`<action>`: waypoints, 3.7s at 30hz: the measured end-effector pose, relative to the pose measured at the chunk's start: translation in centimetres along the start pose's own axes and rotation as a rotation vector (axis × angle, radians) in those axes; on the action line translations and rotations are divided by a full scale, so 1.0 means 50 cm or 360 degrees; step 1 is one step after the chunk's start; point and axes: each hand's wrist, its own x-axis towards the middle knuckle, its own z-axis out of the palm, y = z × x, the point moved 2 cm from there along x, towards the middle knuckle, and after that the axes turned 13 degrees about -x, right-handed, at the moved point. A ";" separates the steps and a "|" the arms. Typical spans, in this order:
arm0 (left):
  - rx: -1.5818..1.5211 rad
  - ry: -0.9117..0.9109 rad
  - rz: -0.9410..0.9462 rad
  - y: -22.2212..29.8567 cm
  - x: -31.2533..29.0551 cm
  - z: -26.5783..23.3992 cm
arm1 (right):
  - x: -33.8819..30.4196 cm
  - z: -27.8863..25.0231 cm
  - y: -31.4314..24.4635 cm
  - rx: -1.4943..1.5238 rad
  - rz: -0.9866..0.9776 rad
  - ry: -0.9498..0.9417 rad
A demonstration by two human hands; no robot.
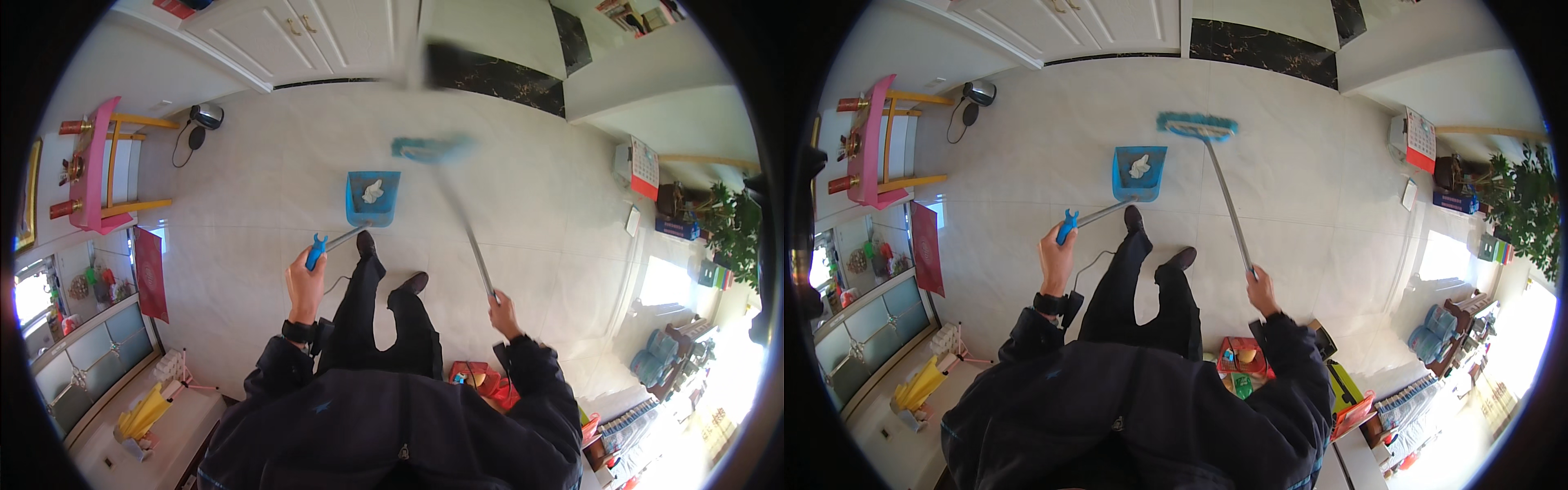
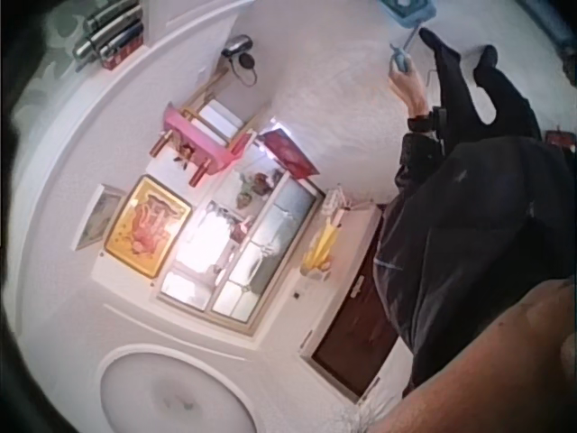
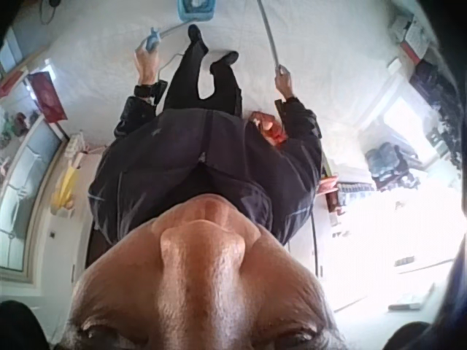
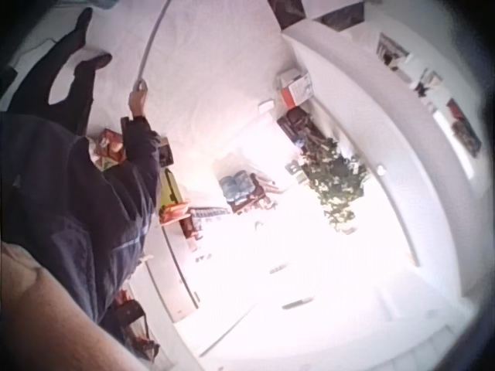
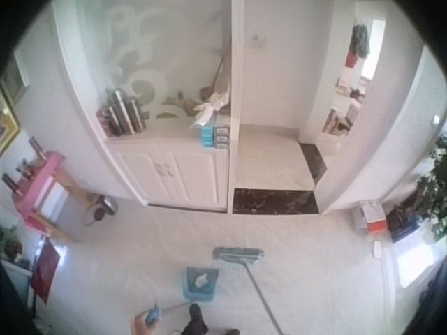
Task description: The person sweeps a tiled floor with a blue broom and dustpan, gathering small pieces of debris into the dustpan. They move around furniture and a bed, occasionally repositioning a white box to continue sweeping.
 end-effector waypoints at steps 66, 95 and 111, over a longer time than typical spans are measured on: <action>0.0408 -0.1272 0.0746 0.099 -0.012 0.105 | -0.384 0.453 0.068 0.1838 0.1020 0.0121; 0.0723 -0.1992 0.1345 0.132 0.079 0.180 | -0.251 0.487 -0.234 0.3137 0.0858 0.0338; 0.0764 -0.1968 0.1411 0.134 0.111 0.186 | 0.005 0.329 -0.333 0.4706 0.0575 -0.0302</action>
